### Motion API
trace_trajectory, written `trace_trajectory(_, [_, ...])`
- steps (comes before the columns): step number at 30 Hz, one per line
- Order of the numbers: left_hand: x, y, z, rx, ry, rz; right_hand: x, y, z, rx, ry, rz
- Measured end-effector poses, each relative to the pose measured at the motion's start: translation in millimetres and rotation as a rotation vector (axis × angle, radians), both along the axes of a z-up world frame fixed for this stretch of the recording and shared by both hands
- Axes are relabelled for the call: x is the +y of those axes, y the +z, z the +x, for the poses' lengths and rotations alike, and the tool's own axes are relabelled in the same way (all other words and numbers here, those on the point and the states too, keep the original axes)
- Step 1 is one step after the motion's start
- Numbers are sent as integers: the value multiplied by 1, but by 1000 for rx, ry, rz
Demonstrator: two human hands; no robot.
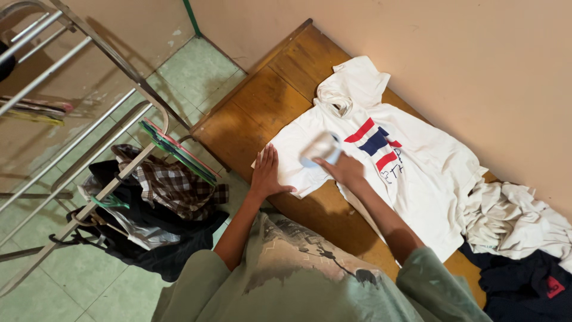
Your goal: The person irons a white t-shirt with a Thailand flag design on a wooden table using a handheld steamer. After ironing, the person places the t-shirt on a green hanger and hangs it on a nearby clothes rack. The person then picks up another white t-shirt and begins ironing it.
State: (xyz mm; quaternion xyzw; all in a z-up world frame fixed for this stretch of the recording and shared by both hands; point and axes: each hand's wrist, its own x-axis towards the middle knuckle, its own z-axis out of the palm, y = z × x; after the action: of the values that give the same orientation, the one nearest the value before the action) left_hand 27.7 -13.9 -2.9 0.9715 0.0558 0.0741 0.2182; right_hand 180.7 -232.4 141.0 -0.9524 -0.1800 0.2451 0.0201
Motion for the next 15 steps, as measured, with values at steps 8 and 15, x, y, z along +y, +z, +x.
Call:
trace_trajectory(8, [0,3,-1,-14,1,-15,83,-6,27,-48,46,57])
trace_trajectory(15, [1,5,-2,-46,-20,-47,-20,-11,-8,25,-56,2])
